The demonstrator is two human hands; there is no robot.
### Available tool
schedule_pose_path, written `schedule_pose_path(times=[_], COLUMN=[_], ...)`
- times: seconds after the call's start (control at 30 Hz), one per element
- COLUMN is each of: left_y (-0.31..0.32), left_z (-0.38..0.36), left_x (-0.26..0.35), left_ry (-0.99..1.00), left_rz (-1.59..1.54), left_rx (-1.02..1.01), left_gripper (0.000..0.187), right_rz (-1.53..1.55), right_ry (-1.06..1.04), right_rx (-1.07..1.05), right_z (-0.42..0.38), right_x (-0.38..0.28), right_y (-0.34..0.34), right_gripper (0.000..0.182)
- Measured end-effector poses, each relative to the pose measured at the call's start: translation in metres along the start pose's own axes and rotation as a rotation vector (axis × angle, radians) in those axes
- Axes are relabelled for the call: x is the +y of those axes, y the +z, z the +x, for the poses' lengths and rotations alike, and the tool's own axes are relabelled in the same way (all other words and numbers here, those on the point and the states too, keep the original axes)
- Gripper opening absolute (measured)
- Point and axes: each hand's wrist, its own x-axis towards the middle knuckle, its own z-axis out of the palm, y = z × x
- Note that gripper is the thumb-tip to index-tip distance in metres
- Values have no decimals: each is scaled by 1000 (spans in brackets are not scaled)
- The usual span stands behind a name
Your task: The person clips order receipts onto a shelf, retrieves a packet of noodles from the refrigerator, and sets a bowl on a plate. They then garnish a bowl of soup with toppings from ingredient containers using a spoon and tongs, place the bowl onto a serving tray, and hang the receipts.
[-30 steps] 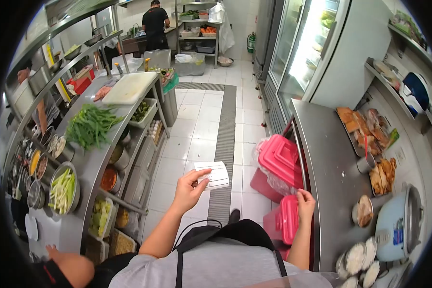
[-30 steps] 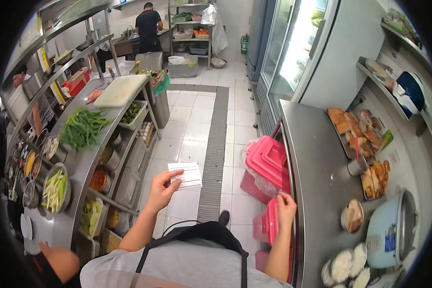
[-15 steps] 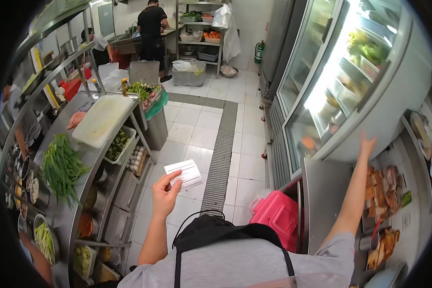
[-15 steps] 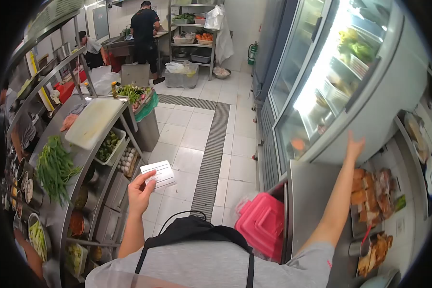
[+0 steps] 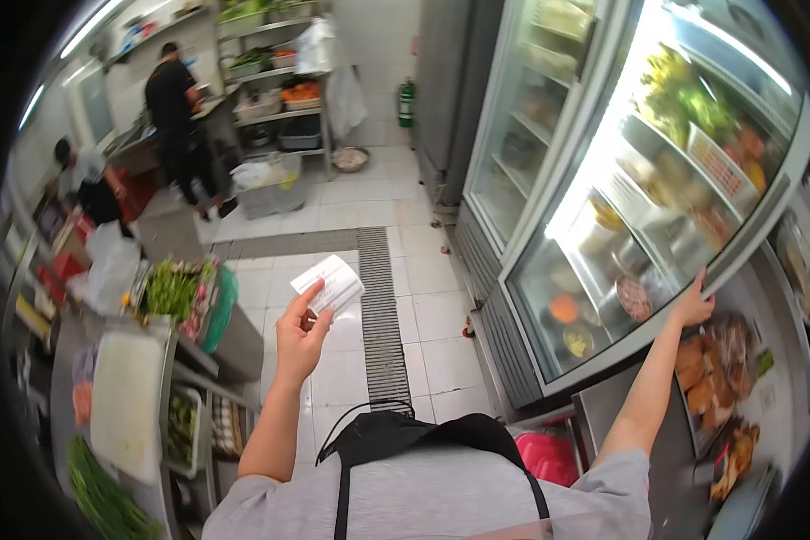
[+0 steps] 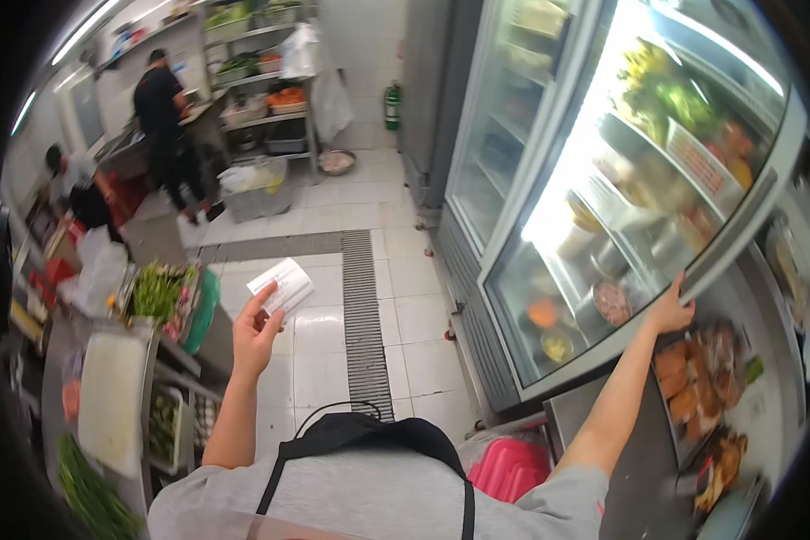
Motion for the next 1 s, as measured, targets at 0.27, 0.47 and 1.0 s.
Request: schedule_pose_path(times=[0.27,0.47,1.0], left_y=[88,168,170], left_z=[76,86,173], left_x=[-35,-9,-79], left_ry=[154,240,-101], left_rz=[-304,-147,-692], left_rx=[-157,-466,-127], left_gripper=[54,57,51], right_rz=[324,362,318], right_ry=[135,-69,-333], right_rx=[-71,-250,-676], right_z=[-11,-114,-51], right_x=[18,-46,-56], right_y=[-2,-86,-47], right_gripper=[37,50,6])
